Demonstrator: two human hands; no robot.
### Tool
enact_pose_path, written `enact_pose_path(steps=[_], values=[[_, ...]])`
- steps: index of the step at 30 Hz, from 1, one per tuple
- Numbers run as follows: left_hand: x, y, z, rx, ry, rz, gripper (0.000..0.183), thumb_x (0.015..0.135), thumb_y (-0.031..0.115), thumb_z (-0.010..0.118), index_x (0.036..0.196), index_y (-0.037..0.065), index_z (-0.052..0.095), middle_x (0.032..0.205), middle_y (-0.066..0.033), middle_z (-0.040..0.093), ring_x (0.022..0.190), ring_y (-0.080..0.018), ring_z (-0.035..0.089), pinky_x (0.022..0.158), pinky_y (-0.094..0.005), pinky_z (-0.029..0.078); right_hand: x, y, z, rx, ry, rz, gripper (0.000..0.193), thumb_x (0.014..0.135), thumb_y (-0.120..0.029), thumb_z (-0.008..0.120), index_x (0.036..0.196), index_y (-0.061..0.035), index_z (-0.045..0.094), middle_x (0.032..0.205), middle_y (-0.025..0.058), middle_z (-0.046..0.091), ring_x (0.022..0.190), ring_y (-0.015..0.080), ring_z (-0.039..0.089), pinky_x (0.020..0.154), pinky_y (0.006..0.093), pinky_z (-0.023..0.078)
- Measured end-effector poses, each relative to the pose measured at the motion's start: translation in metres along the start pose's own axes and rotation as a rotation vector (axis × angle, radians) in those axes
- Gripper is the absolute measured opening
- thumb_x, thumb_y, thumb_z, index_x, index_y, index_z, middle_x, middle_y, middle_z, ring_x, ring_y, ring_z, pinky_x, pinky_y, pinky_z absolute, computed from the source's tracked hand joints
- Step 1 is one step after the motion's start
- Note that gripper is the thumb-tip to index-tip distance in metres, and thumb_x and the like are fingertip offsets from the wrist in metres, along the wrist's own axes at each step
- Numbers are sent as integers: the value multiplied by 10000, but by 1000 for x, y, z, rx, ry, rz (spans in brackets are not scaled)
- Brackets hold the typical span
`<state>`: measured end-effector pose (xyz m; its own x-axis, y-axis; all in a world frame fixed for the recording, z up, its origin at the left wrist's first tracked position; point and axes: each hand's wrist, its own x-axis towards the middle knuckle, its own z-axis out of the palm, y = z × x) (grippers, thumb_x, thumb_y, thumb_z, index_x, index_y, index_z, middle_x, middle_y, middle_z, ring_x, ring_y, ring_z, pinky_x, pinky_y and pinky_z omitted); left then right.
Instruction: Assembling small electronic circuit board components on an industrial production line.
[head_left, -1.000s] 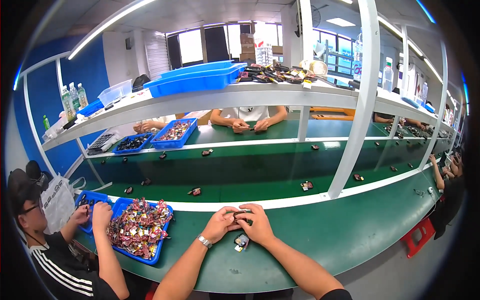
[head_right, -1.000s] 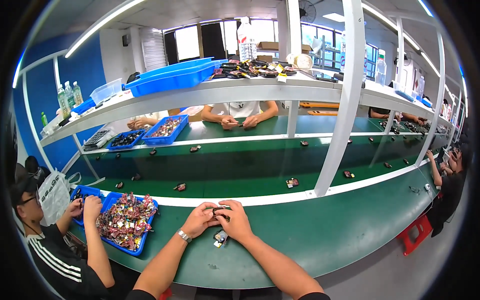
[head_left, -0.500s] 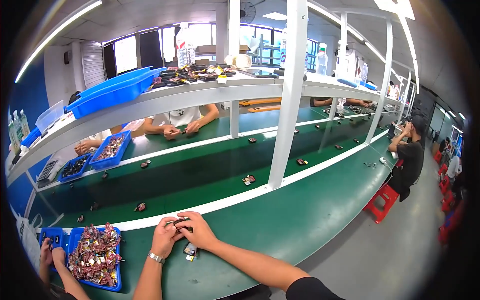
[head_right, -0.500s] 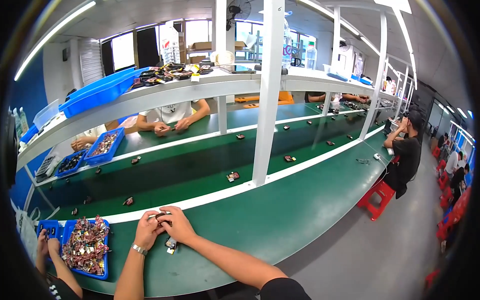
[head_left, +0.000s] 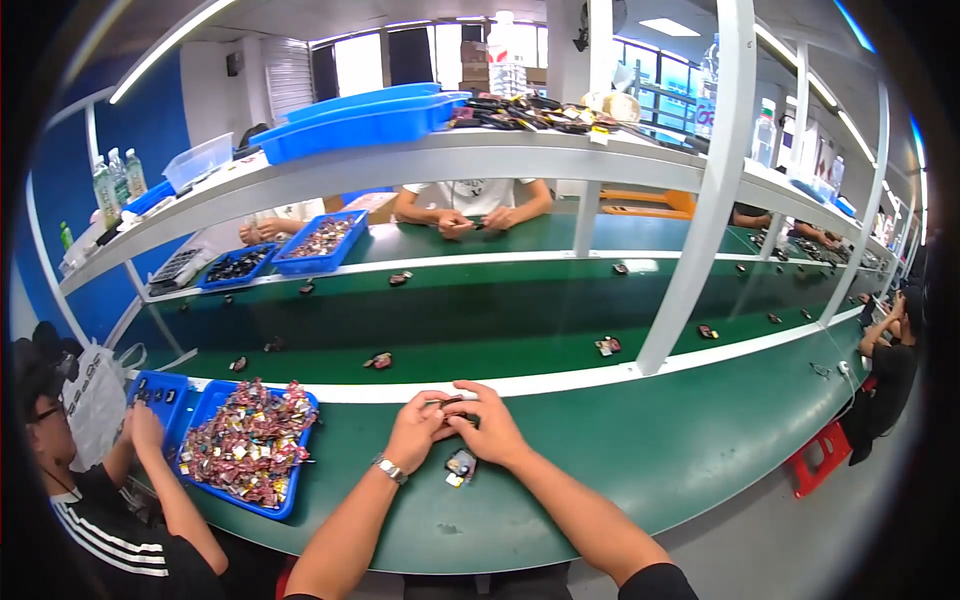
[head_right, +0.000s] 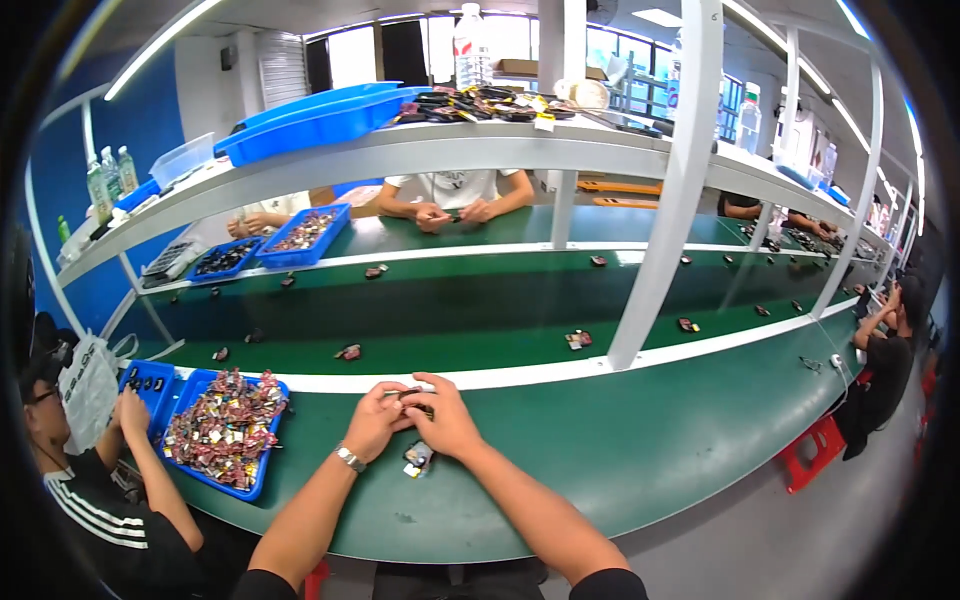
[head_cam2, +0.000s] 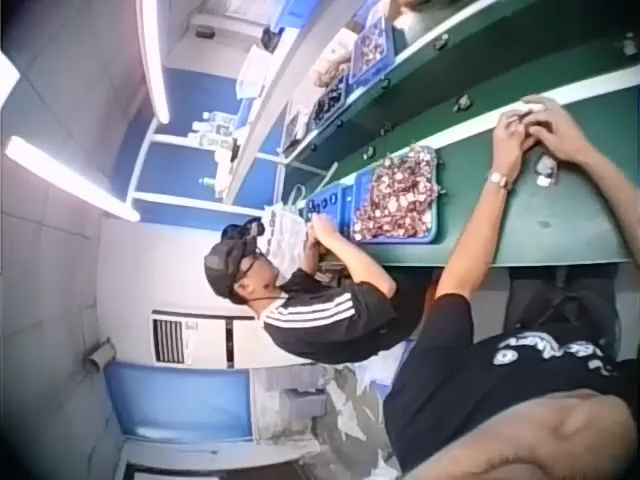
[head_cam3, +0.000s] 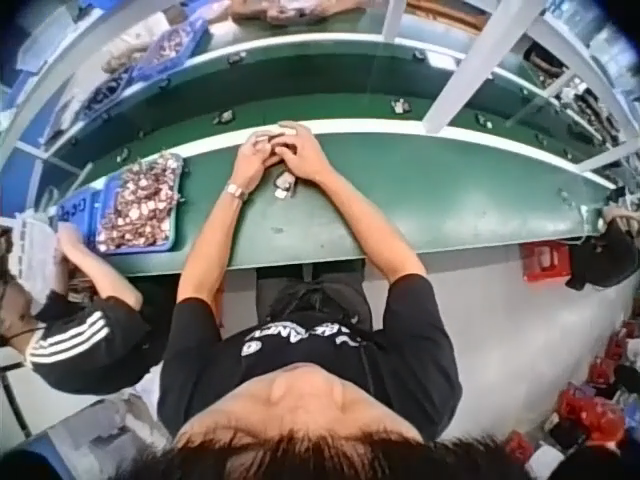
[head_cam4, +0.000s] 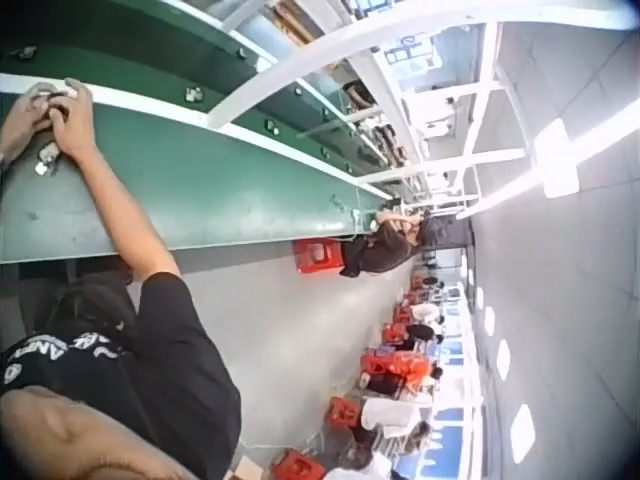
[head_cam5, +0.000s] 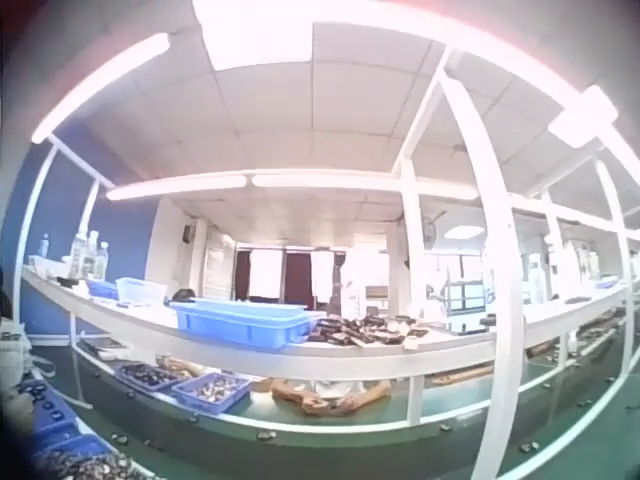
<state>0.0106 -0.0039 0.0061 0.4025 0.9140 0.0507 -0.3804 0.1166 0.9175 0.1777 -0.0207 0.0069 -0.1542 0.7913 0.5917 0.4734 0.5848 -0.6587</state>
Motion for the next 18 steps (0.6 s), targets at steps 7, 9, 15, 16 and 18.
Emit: enact_pose_path(steps=[7, 9, 15, 16, 18], values=[[6, -1, 11, -16, 14, -47, 247, 970, 35, 449, 1216, 13, 452, 1048, -101, 595, 999, -206, 627, 922, -387, 549, 2, -14, -15, -72, 129, -13, 194, 782, -50, 671, 976, -48, 686, 1115, 134, 603, 1012, 294, 601, 828, 380, 523], [1, 1, 4, 49, 65, -32, 252, 974, 86, 486, 1220, 48, 454, 1009, -87, 613, 966, -189, 634, 840, -344, 567, 4, -5, -3, -136, 59, -140, 190, 746, -32, 651, 935, -50, 650, 1058, 116, 608, 980, 303, 600, 795, 375, 530], [0, -6, -16, 33, 44, -6, 224, 963, 51, 466, 1186, 59, 462, 947, -49, 627, 838, -128, 624, 778, -322, 571, 3, -10, 10, -140, 138, -175, 123, 773, -41, 647, 893, -40, 617, 973, 88, 577, 929, 279, 585, 744, 366, 521], [3, -7, -12, 25, 47, -13, 225, 958, 43, 465, 1182, 60, 463, 937, -46, 628, 829, -122, 625, 770, -321, 571, 3, -9, 6, -161, 130, -188, 113, 780, -47, 648, 887, -37, 613, 961, 86, 569, 924, 277, 578, 736, 368, 521], [5, -5, -5, 20, 49, -21, 227, 953, 34, 464, 1179, 60, 465, 927, -44, 630, 819, -117, 627, 763, -319, 571, 2, -9, 1, -182, 124, -200, 105, 787, -53, 650, 882, -34, 608, 949, 84, 561, 918, 276, 571, 728, 370, 521]])
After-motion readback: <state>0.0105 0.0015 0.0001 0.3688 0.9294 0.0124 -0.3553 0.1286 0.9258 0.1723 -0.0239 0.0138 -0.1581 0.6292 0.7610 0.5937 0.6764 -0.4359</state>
